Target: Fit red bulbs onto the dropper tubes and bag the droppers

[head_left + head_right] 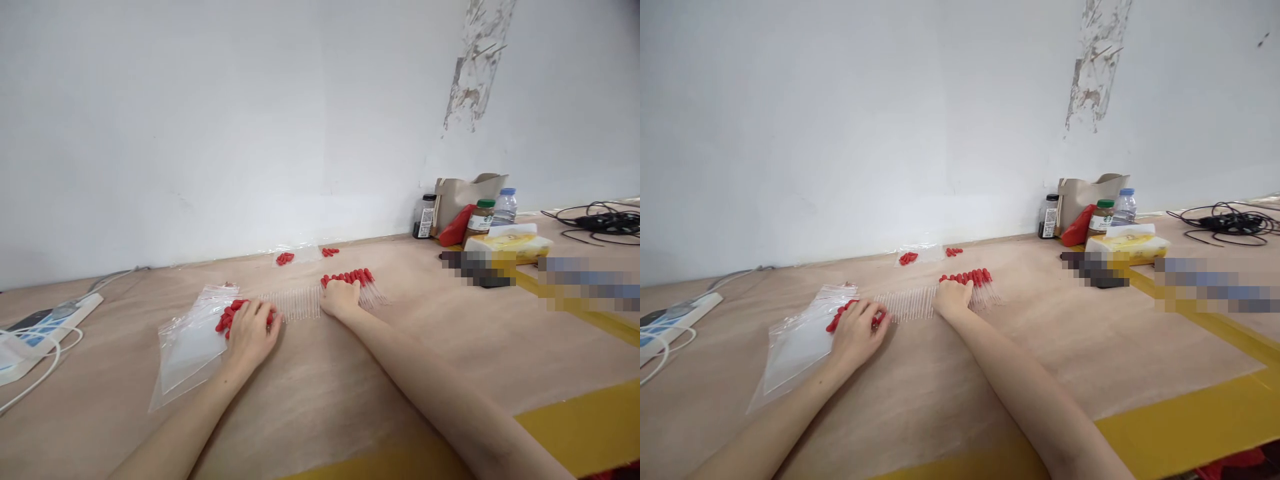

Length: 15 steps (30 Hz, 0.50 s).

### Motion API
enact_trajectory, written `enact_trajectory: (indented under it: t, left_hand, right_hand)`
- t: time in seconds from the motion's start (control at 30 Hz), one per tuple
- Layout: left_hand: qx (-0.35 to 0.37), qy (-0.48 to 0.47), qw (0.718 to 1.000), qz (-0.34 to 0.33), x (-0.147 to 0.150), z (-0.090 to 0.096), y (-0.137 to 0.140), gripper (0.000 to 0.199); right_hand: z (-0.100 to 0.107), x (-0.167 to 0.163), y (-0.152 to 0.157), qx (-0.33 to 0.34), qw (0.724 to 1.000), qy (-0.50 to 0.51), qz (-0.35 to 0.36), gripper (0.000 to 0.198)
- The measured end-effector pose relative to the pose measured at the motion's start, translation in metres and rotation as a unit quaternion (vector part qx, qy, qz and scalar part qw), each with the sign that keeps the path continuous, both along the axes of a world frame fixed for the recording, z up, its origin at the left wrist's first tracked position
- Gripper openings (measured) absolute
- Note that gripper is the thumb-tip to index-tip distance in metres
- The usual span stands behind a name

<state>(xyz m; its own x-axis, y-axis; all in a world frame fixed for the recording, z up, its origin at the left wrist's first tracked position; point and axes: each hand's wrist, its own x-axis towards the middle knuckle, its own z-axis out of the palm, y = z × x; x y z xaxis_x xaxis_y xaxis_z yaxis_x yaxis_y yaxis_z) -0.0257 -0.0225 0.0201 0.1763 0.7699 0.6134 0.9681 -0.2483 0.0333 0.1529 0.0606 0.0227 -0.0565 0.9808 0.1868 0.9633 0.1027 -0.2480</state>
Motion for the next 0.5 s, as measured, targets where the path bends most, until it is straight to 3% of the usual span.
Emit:
enact_trajectory:
  t: [0.1, 0.3, 0.4, 0.5]
  left_hand:
    - [0.008, 0.031, 0.998, 0.063, -0.013, -0.001, 0.007, 0.017]
    - [0.004, 0.059, 0.994, 0.094, -0.015, -0.011, 0.013, 0.019]
    - [0.019, 0.044, 0.995, 0.083, -0.012, -0.007, 0.011, 0.016]
    - [0.035, 0.005, 0.999, 0.011, -0.002, -0.001, 0.001, 0.014]
  right_hand:
    - [0.002, -0.007, 0.005, -0.025, 1.0, -0.012, 0.005, 0.019]
    - [0.007, -0.013, 0.0, -0.044, 0.999, -0.012, 0.015, 0.021]
    - [0.011, 0.0, -0.009, -0.016, 1.0, 0.004, 0.019, 0.026]
    - [0.013, 0.027, -0.021, 0.034, 0.996, 0.038, 0.074, 0.028]
